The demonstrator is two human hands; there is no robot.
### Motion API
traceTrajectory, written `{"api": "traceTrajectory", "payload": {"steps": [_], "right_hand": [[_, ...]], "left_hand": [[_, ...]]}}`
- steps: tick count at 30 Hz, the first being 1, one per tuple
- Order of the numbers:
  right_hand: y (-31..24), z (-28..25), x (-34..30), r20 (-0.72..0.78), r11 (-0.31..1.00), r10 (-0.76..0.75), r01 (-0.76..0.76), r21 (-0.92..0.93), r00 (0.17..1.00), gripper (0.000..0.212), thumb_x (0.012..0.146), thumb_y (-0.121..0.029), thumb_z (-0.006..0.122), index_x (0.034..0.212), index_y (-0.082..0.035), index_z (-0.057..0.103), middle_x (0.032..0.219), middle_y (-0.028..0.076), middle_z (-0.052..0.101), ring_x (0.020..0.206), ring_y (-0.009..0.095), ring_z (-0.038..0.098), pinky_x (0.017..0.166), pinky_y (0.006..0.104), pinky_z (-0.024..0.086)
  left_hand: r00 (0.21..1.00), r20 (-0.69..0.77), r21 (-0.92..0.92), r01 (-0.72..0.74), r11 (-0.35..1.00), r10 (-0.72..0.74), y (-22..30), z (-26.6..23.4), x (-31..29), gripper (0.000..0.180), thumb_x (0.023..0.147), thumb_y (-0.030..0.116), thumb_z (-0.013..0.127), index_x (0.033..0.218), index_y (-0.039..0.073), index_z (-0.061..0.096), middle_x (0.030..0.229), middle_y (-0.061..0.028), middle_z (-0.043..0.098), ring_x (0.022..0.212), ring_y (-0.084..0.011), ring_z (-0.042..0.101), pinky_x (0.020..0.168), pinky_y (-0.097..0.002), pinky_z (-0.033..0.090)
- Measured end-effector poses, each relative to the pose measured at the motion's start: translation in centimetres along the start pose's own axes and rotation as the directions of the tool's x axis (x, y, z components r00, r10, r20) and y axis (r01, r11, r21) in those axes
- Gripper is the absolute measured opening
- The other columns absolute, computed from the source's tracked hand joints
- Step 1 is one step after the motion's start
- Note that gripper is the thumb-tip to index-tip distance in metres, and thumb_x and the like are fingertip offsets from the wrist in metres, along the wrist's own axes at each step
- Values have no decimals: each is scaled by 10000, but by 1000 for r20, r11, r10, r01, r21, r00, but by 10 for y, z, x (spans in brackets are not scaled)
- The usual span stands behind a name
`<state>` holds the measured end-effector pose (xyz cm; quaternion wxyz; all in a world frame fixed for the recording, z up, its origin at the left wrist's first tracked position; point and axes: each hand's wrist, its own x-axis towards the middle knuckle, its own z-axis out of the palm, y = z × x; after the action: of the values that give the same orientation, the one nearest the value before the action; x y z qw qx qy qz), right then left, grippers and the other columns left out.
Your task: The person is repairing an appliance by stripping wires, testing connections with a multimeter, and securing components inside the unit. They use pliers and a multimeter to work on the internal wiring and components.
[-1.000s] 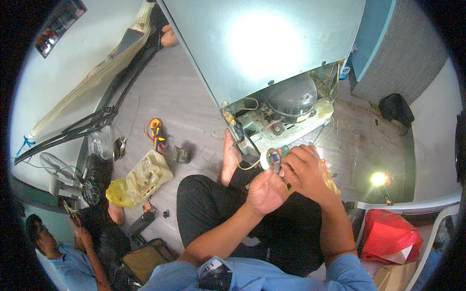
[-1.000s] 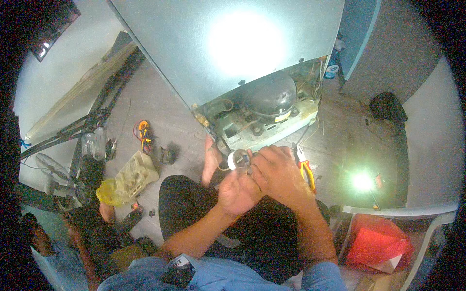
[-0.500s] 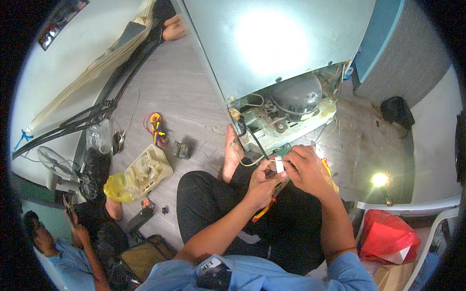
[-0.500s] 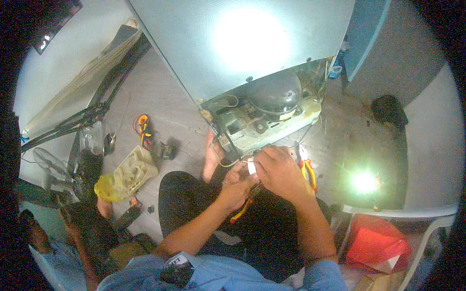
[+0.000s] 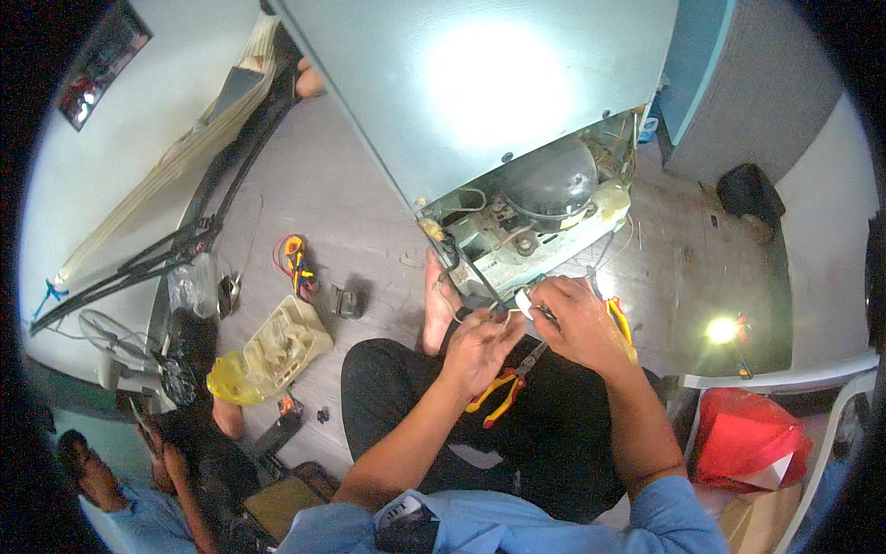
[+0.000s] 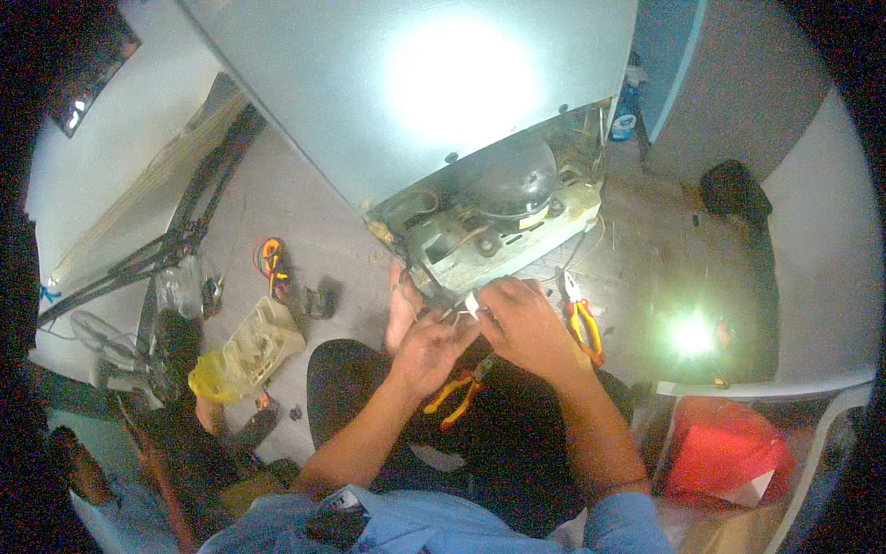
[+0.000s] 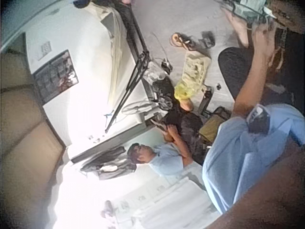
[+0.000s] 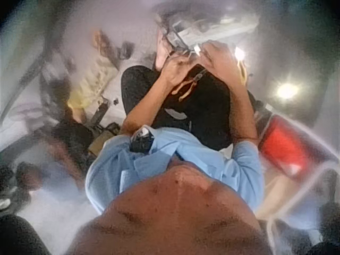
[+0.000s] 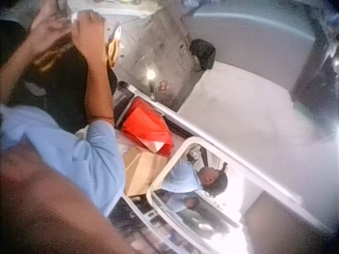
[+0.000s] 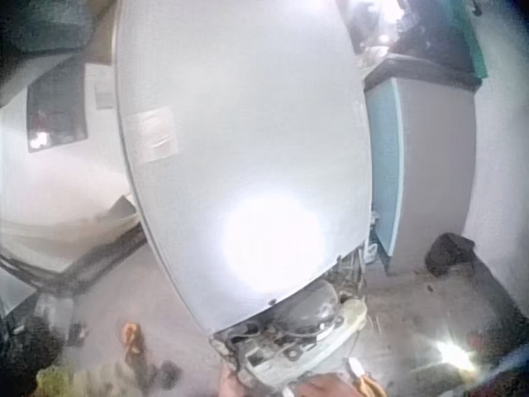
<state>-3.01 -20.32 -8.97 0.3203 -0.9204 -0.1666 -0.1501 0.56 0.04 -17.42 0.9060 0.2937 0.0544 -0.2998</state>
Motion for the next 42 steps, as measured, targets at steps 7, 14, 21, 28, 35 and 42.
{"api": "traceTrajectory", "payload": {"steps": [7, 14, 21, 28, 35, 42], "right_hand": [[-3, -4, 0, -82, 981, -121, 106, -160, 989, 225, 831, -95, 625, 1040, -27, 577, 1000, 148, 626, 976, 334, 608, 897, 464, 440], [-7, -11, 9, -211, 961, -160, 103, -257, 964, 159, 818, -110, 632, 968, -55, 625, 990, 115, 600, 984, 312, 603, 890, 467, 446], [-1, -20, -1, -152, 989, -8, -14, -146, 988, 120, 830, -115, 651, 930, -56, 623, 923, 104, 571, 917, 313, 582, 830, 460, 441], [-1, -5, -2, -47, 999, -44, 45, 7, 998, 119, 826, -81, 646, 925, -36, 598, 910, 134, 596, 891, 351, 588, 791, 455, 455], [-5, 1, -7, -67, 991, 45, -36, 129, 997, 172, 832, -49, 624, 1003, -35, 634, 921, 137, 603, 911, 361, 591, 799, 455, 471], [-5, -3, -4, 43, 998, -19, 21, -59, 999, 166, 836, -77, 650, 1000, -53, 652, 919, 127, 590, 926, 351, 588, 819, 440, 474]], "left_hand": [[976, -183, 915, 126, 383, 117, 56, 87, -1, 518, 971, 486, 586, 1078, -9, 694, 941, -81, 620, 864, -159, 606, 686, -276, 536], [957, -257, 738, 286, 611, -139, 66, 102, 30, 475, 923, 429, 667, 1073, -22, 669, 1005, -70, 659, 909, -167, 596, 809, -371, 510], [993, -55, 665, -39, 746, 101, 34, 95, -23, 284, 1002, 276, 563, 1164, 54, 633, 1106, -38, 649, 1017, -162, 579, 918, -350, 436], [956, -93, 929, -16, 369, 277, -12, 29, -33, 252, 935, 213, 702, 1031, -8, 630, 1078, -139, 586, 898, -193, 631, 761, -342, 517], [954, -294, 350, 163, 922, -57, -3, 51, -35, 455, 965, 226, 619, 1289, 84, 333, 1072, -151, 544, 741, -228, 647, 674, -395, 574], [915, -39, 402, 382, 832, -401, 11, 38, -5, 363, 955, 389, 639, 1196, 133, 550, 915, -31, 632, 835, -171, 639, 731, -340, 543]]}}
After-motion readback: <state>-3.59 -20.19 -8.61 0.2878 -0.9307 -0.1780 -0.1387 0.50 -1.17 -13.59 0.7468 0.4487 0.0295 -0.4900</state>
